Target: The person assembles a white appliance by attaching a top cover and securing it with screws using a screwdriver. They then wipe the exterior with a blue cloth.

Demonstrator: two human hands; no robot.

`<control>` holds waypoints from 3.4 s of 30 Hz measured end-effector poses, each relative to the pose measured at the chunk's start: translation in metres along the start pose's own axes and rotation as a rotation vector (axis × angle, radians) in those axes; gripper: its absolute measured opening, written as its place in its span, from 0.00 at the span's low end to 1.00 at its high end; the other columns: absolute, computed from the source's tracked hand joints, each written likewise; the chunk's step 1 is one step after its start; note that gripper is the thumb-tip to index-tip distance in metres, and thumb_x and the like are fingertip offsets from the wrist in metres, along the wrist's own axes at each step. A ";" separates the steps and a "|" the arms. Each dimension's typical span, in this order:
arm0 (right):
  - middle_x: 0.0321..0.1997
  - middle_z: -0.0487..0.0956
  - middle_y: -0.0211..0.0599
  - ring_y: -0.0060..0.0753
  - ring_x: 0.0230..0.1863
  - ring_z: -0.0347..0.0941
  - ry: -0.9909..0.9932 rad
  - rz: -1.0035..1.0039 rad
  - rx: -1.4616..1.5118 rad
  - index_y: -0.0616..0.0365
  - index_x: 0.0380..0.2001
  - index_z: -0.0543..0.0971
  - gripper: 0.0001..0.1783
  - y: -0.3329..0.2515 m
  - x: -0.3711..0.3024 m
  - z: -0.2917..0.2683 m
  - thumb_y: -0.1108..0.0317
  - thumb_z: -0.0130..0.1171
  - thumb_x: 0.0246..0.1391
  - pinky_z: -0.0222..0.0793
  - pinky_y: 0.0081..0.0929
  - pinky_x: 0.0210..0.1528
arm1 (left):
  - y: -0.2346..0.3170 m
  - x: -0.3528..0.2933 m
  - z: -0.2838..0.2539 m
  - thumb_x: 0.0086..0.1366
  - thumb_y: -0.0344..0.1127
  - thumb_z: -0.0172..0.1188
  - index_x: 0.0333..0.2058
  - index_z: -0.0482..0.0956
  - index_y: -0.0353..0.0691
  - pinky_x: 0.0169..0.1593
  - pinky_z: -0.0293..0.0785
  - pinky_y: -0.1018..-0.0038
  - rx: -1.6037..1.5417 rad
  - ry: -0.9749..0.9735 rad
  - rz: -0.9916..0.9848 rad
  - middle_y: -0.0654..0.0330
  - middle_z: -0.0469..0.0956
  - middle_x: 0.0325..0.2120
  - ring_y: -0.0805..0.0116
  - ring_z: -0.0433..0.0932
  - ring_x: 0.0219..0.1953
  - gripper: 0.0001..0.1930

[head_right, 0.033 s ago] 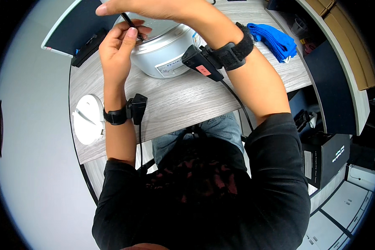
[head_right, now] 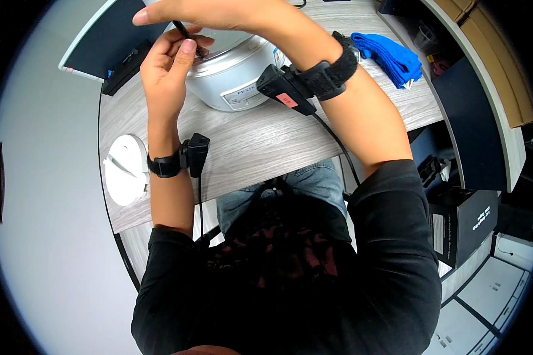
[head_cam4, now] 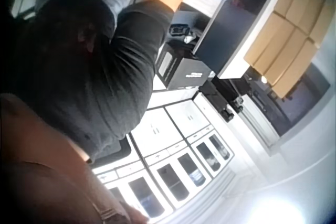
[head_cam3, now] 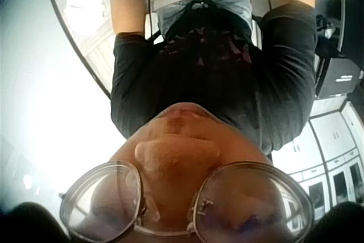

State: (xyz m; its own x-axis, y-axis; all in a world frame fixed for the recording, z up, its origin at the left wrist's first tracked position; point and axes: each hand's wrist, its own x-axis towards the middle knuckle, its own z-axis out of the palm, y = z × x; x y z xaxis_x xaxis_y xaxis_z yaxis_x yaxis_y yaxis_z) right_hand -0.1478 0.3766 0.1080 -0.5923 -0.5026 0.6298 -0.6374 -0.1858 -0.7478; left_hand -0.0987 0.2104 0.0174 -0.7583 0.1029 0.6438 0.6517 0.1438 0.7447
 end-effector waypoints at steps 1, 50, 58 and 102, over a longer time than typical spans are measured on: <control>0.33 0.81 0.31 0.17 0.31 0.75 0.010 0.027 -0.025 0.67 0.44 0.81 0.15 -0.009 -0.003 -0.003 0.72 0.71 0.55 0.73 0.18 0.34 | 0.001 0.003 0.003 0.75 0.33 0.57 0.46 0.80 0.28 0.47 0.79 0.75 -0.034 0.024 -0.009 0.51 0.86 0.37 0.70 0.83 0.39 0.12; 0.36 0.81 0.30 0.17 0.35 0.75 -0.007 -0.027 -0.017 0.65 0.45 0.80 0.13 0.003 -0.004 0.008 0.75 0.68 0.56 0.73 0.19 0.40 | -0.006 -0.009 -0.001 0.76 0.32 0.53 0.41 0.84 0.31 0.46 0.79 0.75 0.060 0.049 0.037 0.56 0.87 0.35 0.70 0.85 0.39 0.12; 0.41 0.82 0.30 0.18 0.41 0.76 -0.066 -0.023 0.083 0.64 0.48 0.80 0.16 0.007 -0.008 -0.007 0.75 0.69 0.56 0.74 0.21 0.45 | 0.000 -0.017 0.021 0.60 0.30 0.68 0.44 0.82 0.36 0.48 0.76 0.64 0.348 0.147 0.102 0.56 0.86 0.35 0.60 0.84 0.40 0.14; 0.42 0.83 0.35 0.30 0.47 0.79 -0.054 0.080 -0.116 0.54 0.53 0.85 0.21 0.073 -0.082 -0.037 0.58 0.68 0.59 0.78 0.30 0.48 | 0.031 -0.045 -0.062 0.61 0.22 0.59 0.44 0.85 0.40 0.60 0.71 0.64 0.791 0.051 0.071 0.55 0.80 0.50 0.56 0.77 0.56 0.14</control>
State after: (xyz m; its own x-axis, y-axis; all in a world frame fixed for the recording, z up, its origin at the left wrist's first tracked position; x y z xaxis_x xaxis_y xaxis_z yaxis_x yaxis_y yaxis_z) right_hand -0.1637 0.4353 0.0096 -0.6182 -0.5575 0.5541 -0.6434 -0.0460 -0.7641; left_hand -0.0436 0.1487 0.0221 -0.7011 0.0959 0.7066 0.4798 0.7965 0.3680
